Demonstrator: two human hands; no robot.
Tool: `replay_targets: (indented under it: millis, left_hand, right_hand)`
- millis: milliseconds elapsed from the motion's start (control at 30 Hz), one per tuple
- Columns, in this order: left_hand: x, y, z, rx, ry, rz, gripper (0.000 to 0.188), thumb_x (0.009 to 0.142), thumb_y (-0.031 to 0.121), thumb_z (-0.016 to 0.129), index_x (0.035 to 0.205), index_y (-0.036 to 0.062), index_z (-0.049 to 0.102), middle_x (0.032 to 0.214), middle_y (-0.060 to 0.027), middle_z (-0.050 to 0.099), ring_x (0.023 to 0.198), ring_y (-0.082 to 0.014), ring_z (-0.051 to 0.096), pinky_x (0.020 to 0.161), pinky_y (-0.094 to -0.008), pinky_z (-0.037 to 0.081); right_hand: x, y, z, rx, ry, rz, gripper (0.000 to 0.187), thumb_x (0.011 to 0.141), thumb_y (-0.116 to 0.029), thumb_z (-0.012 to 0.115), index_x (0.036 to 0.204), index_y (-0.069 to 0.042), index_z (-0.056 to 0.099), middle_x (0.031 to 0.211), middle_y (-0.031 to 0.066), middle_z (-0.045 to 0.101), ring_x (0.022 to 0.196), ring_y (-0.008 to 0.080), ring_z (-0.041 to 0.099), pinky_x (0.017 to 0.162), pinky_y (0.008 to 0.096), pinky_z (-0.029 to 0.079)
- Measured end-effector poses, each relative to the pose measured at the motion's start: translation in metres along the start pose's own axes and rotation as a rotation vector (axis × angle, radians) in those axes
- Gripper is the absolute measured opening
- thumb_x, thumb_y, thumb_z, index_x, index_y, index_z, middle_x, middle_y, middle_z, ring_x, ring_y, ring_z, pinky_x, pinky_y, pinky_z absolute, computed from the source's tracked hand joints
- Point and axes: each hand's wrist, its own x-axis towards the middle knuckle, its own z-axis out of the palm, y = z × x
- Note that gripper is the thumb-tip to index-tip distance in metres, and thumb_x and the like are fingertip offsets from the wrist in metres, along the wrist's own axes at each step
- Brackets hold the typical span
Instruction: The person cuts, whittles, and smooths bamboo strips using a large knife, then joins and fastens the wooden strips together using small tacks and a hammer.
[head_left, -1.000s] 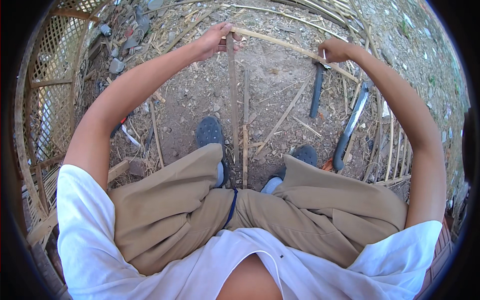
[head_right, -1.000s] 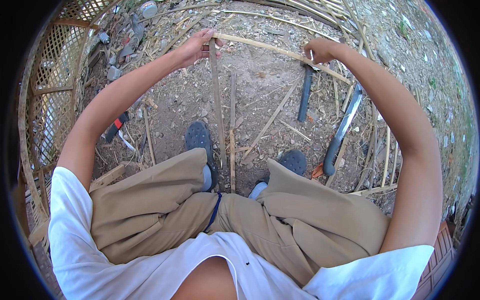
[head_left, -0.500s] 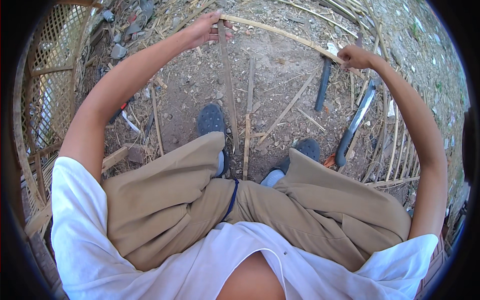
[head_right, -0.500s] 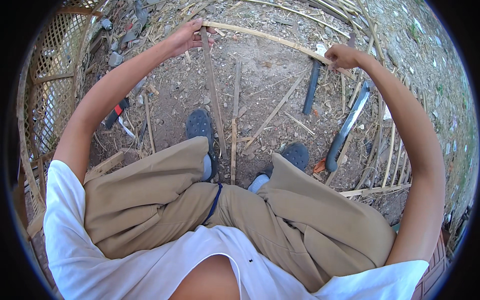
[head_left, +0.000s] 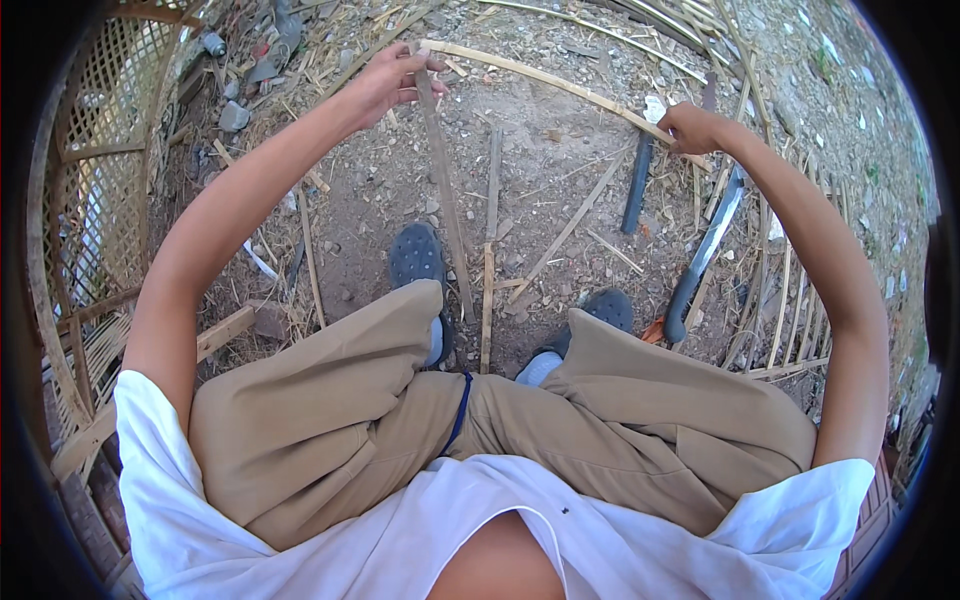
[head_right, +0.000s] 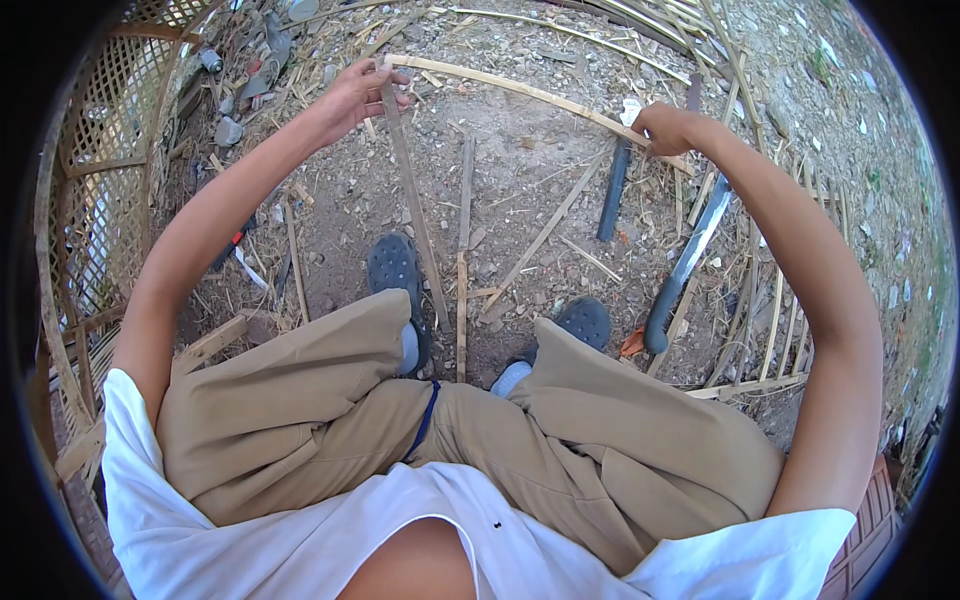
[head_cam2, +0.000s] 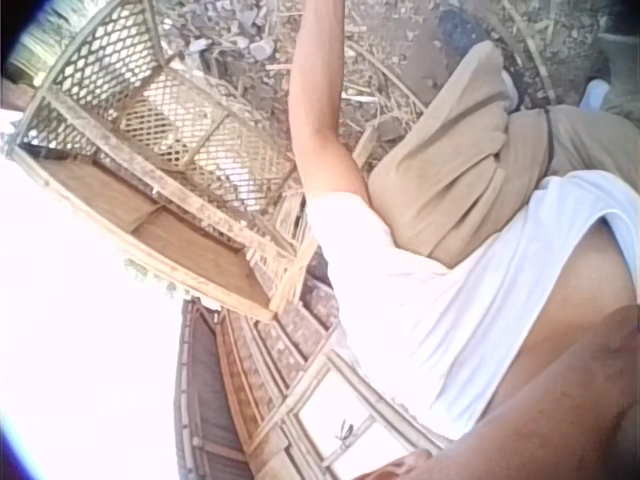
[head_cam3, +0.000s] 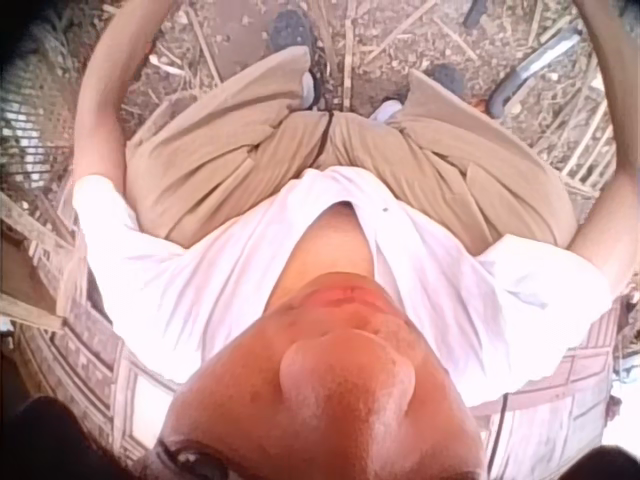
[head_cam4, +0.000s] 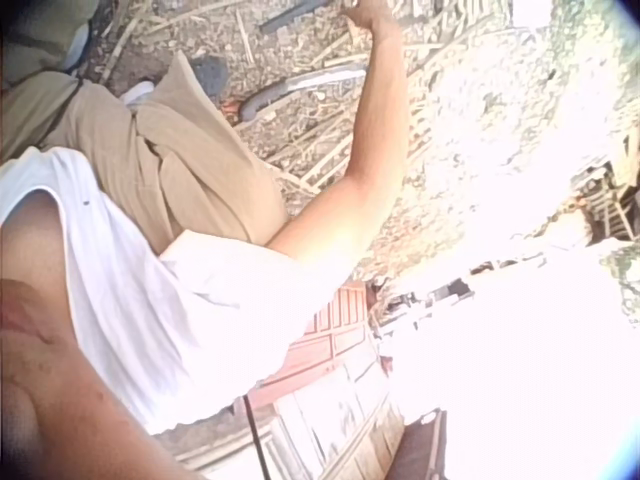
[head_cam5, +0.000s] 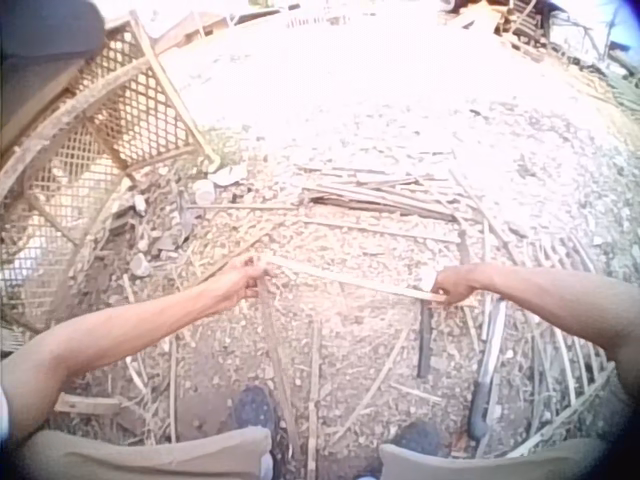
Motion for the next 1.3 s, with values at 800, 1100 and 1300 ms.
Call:
replay_targets:
  millis: [800, 1100, 1300]
  left_hand:
    - [-0.079, 0.027, 0.01, -0.175, 0.308, 0.043, 0.026, 0.107, 0.011, 0.067, 0.13, 0.0069, 0.058, 0.112, -0.011, 0.071, 0.099, -0.0244, 0.075, 0.09, -0.0411, 0.063]
    - [-0.086, 0.032, 0.015, -0.184, 0.25, 0.084, 0.029, 0.106, 0.017, 0.071, 0.13, 0.0054, 0.06, 0.111, -0.0083, 0.071, 0.103, -0.0209, 0.072, 0.091, -0.0413, 0.062]
    - [-0.088, 0.029, 0.021, -0.217, 0.288, 0.06, 0.031, 0.106, 0.019, 0.071, 0.132, 0.0066, 0.06, 0.114, -0.007, 0.069, 0.106, -0.0188, 0.069, 0.095, -0.0424, 0.061]
  right_hand:
    - [0.129, 0.108, -0.083, -0.067, 0.566, 0.43, 0.032, 0.092, -0.002, 0.067, 0.124, -0.004, 0.07, 0.129, 0.0212, 0.071, 0.122, 0.0387, 0.07, 0.096, 0.0492, 0.061]
    - [0.171, 0.103, -0.084, -0.166, 0.663, 0.554, 0.046, 0.093, -0.008, 0.072, 0.138, -0.011, 0.059, 0.133, 0.0133, 0.07, 0.133, 0.0328, 0.064, 0.108, 0.0609, 0.052]
    - [0.154, 0.135, -0.076, 0.007, 0.669, 0.455, 0.044, 0.092, -0.005, 0.065, 0.136, -0.009, 0.058, 0.131, 0.0196, 0.065, 0.128, 0.0407, 0.063, 0.103, 0.0577, 0.053]
